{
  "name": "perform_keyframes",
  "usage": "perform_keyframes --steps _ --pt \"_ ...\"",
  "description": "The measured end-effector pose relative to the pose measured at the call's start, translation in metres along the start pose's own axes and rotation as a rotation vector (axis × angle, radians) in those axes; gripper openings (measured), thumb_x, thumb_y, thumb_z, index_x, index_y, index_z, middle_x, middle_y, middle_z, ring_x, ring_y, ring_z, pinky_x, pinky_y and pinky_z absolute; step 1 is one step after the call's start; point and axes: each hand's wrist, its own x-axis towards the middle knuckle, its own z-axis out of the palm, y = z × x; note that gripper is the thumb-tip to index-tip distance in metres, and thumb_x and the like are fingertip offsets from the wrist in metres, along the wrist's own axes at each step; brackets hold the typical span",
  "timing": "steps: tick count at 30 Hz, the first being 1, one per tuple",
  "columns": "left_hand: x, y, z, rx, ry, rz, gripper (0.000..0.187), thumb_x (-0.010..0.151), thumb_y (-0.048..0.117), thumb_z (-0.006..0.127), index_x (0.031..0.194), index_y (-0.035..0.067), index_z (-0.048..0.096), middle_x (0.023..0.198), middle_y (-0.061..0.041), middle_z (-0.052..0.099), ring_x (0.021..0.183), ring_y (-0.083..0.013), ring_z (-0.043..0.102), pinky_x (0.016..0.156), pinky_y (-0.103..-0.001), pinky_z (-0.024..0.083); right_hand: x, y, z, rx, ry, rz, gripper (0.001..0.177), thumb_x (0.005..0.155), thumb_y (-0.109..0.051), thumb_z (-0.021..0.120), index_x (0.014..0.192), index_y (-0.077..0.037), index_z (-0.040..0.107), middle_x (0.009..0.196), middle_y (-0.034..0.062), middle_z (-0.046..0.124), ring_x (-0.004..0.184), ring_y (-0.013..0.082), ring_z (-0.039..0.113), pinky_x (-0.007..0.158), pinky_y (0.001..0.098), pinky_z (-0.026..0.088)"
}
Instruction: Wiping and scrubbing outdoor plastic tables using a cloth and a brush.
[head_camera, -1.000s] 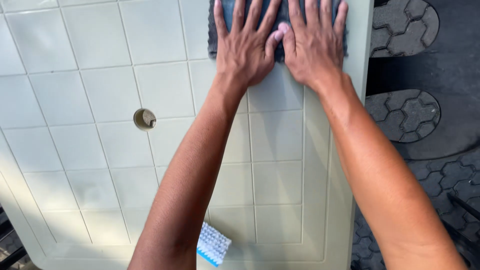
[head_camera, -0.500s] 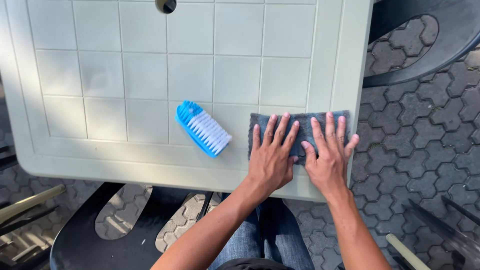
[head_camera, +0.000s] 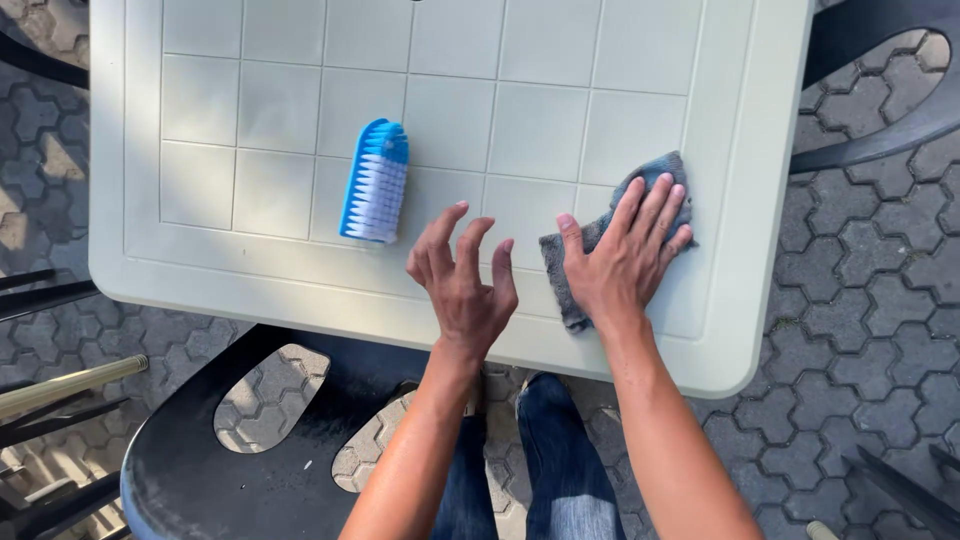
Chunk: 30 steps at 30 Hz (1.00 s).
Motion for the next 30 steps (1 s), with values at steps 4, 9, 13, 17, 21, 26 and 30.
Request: perform_keyframes --steps 4,9,13,17,21,26,30 --pt "0.002 -0.025 -0.014 0.02 0.095 -0.031 0.04 0.093 0.016 0.079 0.129 0.014 0.06 0.147 -0.008 0.05 0.139 -0.028 0.045 0.115 -0.044 0.027 -0.01 -0.032 0.027 -0.082 0.065 -0.21 0.083 0.104 -0.058 0.05 0.159 0.004 0.035 0.168 0.0265 0.024 0.158 0.043 0.016 0.122 0.0683 0.011" --pt "0.012 -0.078 -0.043 0.042 0.183 -0.129 0.066 0.088 0.023 0.084 0.141 0.009 0.047 0.153 -0.016 0.043 0.144 -0.0336 0.039 0.116 -0.048 0.022 -0.032 -0.087 0.059 -0.107 0.063 -0.387 0.068 0.108 -0.045 0.05 0.156 0.001 0.043 0.167 0.0222 0.032 0.156 0.0422 0.024 0.12 0.0675 0.018" --pt "0.018 -0.122 -0.054 -0.048 0.208 -0.252 0.09 0.076 0.024 0.088 0.149 0.004 0.038 0.154 -0.022 0.04 0.142 -0.0393 0.039 0.113 -0.052 0.026 -0.052 -0.124 0.081 -0.068 0.067 -0.512 0.058 0.108 -0.038 0.051 0.154 -0.003 0.049 0.165 0.019 0.037 0.155 0.0395 0.029 0.121 0.0647 0.022" --pt "-0.002 -0.144 -0.048 -0.209 0.103 -0.331 0.076 0.08 0.017 0.086 0.144 0.005 0.049 0.139 -0.016 0.057 0.131 -0.0357 0.054 0.109 -0.047 0.042 -0.065 -0.136 0.094 -0.077 0.089 -0.488 0.053 0.11 -0.032 0.053 0.153 -0.002 0.052 0.167 0.0167 0.04 0.157 0.0377 0.031 0.123 0.0639 0.022" --pt "-0.011 -0.135 -0.073 -0.316 0.136 -0.416 0.057 0.084 0.013 0.084 0.134 0.005 0.058 0.124 -0.014 0.066 0.114 -0.0318 0.062 0.098 -0.041 0.051 -0.079 -0.152 0.098 -0.051 0.096 -0.517 0.056 0.104 -0.034 0.058 0.149 -0.001 0.054 0.163 0.0194 0.041 0.154 0.0399 0.032 0.121 0.065 0.021" --pt "-0.04 -0.122 -0.123 -0.862 0.167 -0.896 0.043 0.083 0.013 0.08 0.119 0.003 0.06 0.107 -0.009 0.068 0.094 -0.0141 0.067 0.082 -0.028 0.058 -0.124 -0.187 0.073 0.551 0.082 -0.236 0.047 0.106 -0.029 0.06 0.142 0.001 0.056 0.143 0.0199 0.06 0.136 0.0318 0.055 0.117 0.0439 0.043" --pt "-0.082 -0.1 -0.147 -1.031 0.118 -0.888 0.041 0.085 0.01 0.081 0.119 0.001 0.059 0.107 -0.009 0.068 0.095 -0.0127 0.064 0.084 -0.027 0.056 -0.163 -0.196 0.061 1.341 -0.127 -0.114 0.047 0.106 -0.023 0.06 0.143 0.002 0.047 0.14 0.0119 0.059 0.129 0.0174 0.056 0.111 0.031 0.043"
